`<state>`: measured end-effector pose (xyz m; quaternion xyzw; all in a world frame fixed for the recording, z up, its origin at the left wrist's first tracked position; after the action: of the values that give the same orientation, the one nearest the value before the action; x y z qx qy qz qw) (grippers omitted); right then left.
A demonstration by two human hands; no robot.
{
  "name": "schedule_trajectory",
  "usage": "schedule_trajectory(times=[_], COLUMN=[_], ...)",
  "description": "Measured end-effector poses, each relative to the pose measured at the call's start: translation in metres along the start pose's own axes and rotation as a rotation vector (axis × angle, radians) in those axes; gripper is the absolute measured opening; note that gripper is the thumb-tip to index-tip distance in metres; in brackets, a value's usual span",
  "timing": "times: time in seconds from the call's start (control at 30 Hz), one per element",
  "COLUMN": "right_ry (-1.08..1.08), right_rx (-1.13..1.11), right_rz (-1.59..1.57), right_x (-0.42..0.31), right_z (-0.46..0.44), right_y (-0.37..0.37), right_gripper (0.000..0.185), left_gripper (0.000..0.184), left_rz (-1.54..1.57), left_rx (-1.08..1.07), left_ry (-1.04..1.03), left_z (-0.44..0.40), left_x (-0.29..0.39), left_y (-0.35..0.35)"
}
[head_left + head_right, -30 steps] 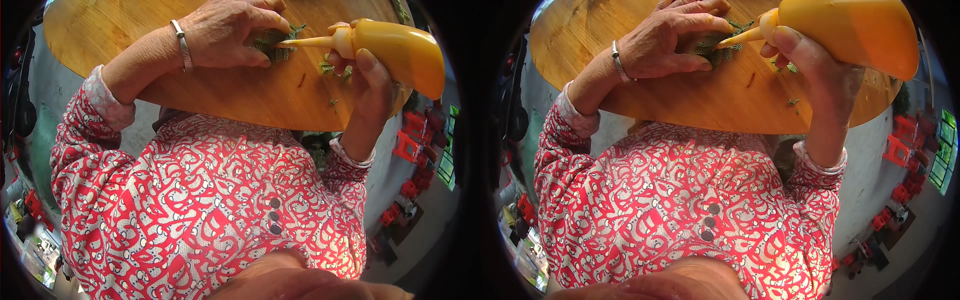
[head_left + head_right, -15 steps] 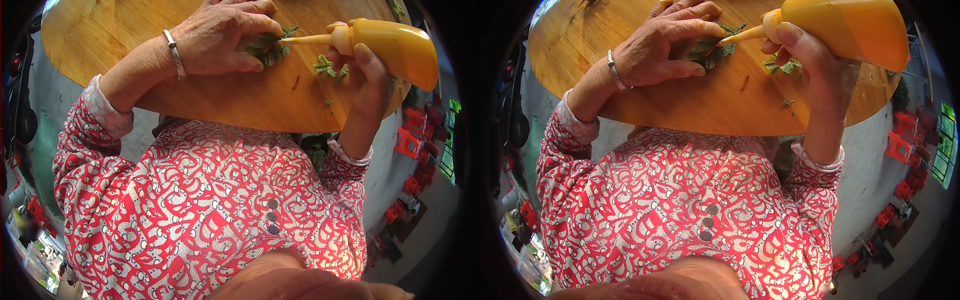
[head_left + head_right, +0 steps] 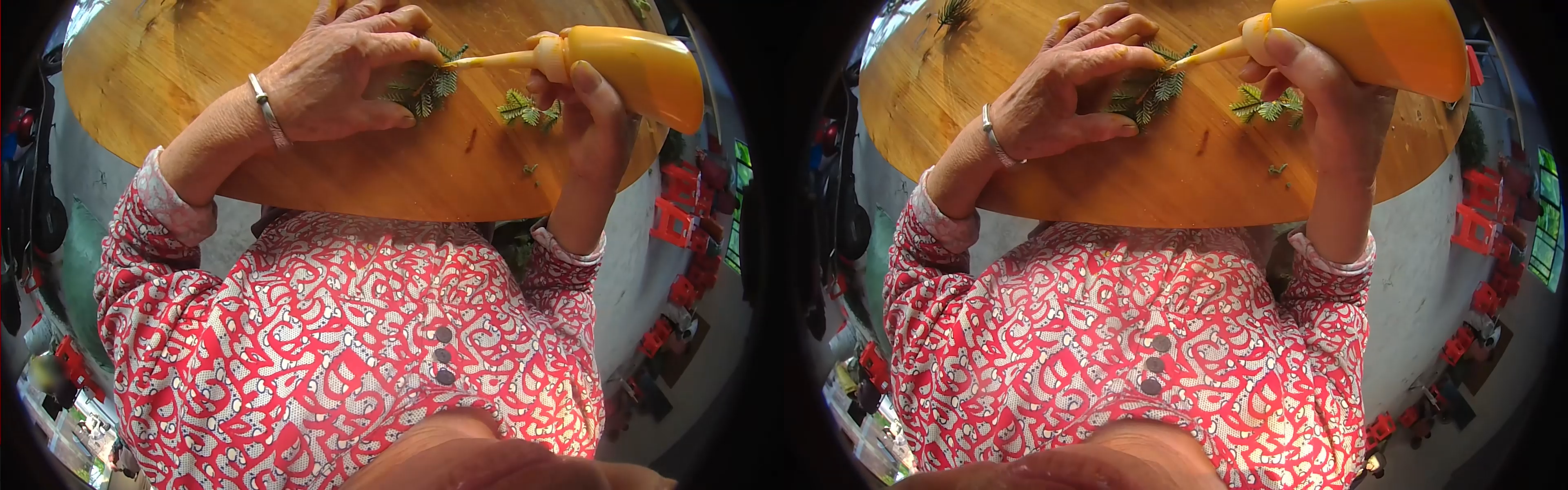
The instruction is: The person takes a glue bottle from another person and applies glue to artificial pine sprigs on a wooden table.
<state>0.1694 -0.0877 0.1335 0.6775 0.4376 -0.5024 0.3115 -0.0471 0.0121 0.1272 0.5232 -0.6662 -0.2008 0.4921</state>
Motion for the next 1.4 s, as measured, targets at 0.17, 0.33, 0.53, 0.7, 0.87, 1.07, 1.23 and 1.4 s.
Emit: schedule_trajectory(times=[0.17, 0.33, 0.53, 0.7, 0.87, 1.07, 1.23, 1.4], right_ry=[0.023, 0.043, -0.018, -0.058, -0.045, 0.02, -0.002, -0.004], right_rx=[0.015, 0.015, 0.006, -0.125, -0.023, 0.028, 0.047, 0.065], right_rz=[-0.031, -0.015, -0.12, -0.313, -0.034, -0.072, -0.085, -0.071], right_x=[0.002, 0.001, 0.007, -0.005, 0.005, 0.006, 0.009, 0.012], right_z=[-0.002, -0.002, -0.002, 0.004, 0.003, -0.002, -0.004, -0.008], right_y=[0.005, 0.009, 0.013, -0.011, -0.003, 0.008, 0.014, 0.02], right_gripper=[0.033, 0.032, 0.036, 0.039, 0.037, 0.033, 0.031, 0.031], left_gripper=[0.056, 0.061, 0.062, 0.062, 0.062, 0.061, 0.061, 0.062], left_rz=[0.005, -0.074, -0.072, -0.06, -0.051, -0.059, -0.066, -0.066], left_rx=[-0.04, 0.005, 0.0, 0.009, 0.014, -0.006, -0.009, -0.014], left_ry=[0.031, 0.064, 0.071, 0.067, 0.061, 0.078, 0.084, 0.073], left_z=[-0.002, 0.008, 0.008, 0.009, 0.008, 0.006, 0.006, 0.004], left_x=[0.002, -0.006, -0.007, -0.01, -0.01, -0.009, -0.009, -0.011], left_y=[0.003, -0.008, -0.008, -0.008, -0.009, -0.009, -0.009, -0.01])
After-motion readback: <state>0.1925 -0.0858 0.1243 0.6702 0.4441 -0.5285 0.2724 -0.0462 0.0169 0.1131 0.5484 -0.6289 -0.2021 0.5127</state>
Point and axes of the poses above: each hand's wrist, its own z-axis away from the middle knuckle, its own y-axis out of the back of the hand, x = y × z, the point moved 4 cm from there along -z, towards the middle knuckle, and after that the axes turned 9 degrees about x, right-handed, at the moved point
